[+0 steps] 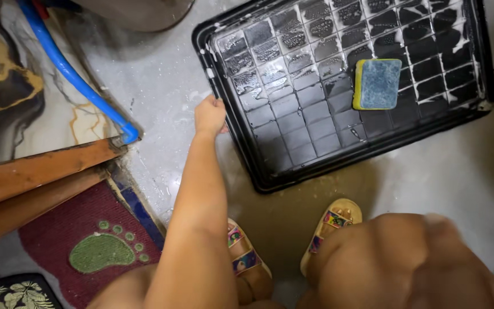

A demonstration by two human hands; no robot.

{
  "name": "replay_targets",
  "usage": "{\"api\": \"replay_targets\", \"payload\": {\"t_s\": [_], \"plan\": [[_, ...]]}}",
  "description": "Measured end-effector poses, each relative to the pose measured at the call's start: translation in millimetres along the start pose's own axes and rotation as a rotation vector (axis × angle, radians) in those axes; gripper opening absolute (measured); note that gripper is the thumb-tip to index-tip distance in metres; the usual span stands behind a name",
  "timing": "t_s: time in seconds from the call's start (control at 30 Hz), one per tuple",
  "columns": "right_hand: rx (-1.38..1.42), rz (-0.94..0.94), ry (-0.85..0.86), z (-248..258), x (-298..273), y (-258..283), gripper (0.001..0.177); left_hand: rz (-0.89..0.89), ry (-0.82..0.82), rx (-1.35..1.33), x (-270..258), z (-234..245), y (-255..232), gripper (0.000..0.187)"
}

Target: The person cleans a black plastic tray in a bathroom. They rinse the tray with a handheld shower head, apply liquid soap, and scrub both sides with a sponge. Finally, they rinse the soap off the tray with water.

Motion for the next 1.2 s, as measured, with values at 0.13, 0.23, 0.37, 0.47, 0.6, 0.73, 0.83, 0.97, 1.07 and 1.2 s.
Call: {"api": "replay_targets", "payload": {"t_s": [0.13,0.23,0.37,0.47,0.6,0.73,0.83,0.97,1.07,1.2], "plan": [[-0.02,-0.088,0.093,-11,4,-31,0.043,-0.205,-0.08,0.102,13,0,17,0.023],[-0.069,-0.32,0.165,21,6,-63,0.045,-0.151,-0.039,0.2,11,1,8,0.034],[-0.127,-0.782,0.065,-3,-14,-156,0.048,0.009,0.024,0.048,-2,5,-5,0.031],[-0.067,-1.06,-0.229,-74,-40,-211,0.091,0.048,0.036,0.041,-6,8,-10,0.03],[-0.023,-1.233,-0.574,-177,-38,-230,0.082,0.034,0.035,0.075,-7,6,-12,0.032],[-0.088,-1.248,-0.413,-218,38,-218,0.046,0.045,0.026,0.068,-10,5,-12,0.03],[-0.252,-0.769,-0.465,-212,49,-193,0.032,0.017,-0.017,0.146,-12,6,-16,0.03],[-0.008,-0.872,-0.214,-197,-33,-237,0.05,-0.016,-0.024,0.174,-9,5,-10,0.027],[-0.42,-1.23,-0.809,-196,-113,-304,0.03,-0.028,0.005,0.164,-3,-3,-10,0.028],[0.481,-1.486,-1.697,-205,-101,-409,0.062,-0.033,0.014,0.153,-4,-6,-12,0.028]]}}
Point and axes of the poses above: each hand's wrist, its own x-axis towards the middle knuckle, its own z-axis out of the back of the hand, y = z × x, the point moved 1 cm from there along x, towards the middle knuckle, and after that the axes turned 6 degrees about z, right-handed, at the moved point
